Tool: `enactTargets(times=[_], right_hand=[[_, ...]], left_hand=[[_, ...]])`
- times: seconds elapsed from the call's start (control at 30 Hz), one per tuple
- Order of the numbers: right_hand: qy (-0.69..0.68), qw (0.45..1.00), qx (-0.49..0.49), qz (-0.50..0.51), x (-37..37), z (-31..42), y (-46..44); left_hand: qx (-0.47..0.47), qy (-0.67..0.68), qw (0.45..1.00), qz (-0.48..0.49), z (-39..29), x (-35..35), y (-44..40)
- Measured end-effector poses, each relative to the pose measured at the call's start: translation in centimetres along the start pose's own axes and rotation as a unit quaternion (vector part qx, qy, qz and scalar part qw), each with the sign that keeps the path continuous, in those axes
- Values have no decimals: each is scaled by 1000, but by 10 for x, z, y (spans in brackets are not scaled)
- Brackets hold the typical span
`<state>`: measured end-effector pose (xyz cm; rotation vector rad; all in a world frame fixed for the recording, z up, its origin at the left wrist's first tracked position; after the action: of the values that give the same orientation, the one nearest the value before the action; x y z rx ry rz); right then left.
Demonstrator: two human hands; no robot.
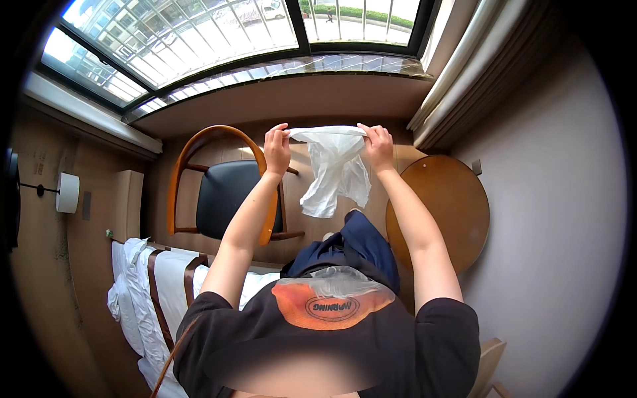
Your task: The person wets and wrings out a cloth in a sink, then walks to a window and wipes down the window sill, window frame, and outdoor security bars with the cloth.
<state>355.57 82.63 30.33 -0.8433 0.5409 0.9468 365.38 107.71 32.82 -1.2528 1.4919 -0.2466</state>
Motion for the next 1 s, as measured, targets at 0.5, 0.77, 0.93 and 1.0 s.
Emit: enactTargets(times=[0.5, 0.77, 0.93, 1.0], right_hand=[[-265, 946, 142, 124, 60, -152, -198], [57, 967, -106, -223, -34, -119, -247], [127, 979, 74, 139, 41, -223, -256], [101, 986, 63, -113, -30, -202, -272]], left_hand=[[-311, 397, 857, 103, 152, 167, -119], [-116, 293, 948, -54, 119, 208, -218], [-120, 266, 929, 228, 143, 292, -228], [-111, 263, 957, 54, 136, 272, -269]])
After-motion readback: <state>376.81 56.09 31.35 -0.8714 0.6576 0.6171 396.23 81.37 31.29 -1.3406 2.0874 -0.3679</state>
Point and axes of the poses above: each hand's wrist, its own y-axis away from the middle knuckle, its own x-axis out of the palm, z = x × y, the point moved 8 cm from there along -y, towards the middle knuckle, and after that the axes turned 7 degrees about x, right-handed, at the moved point
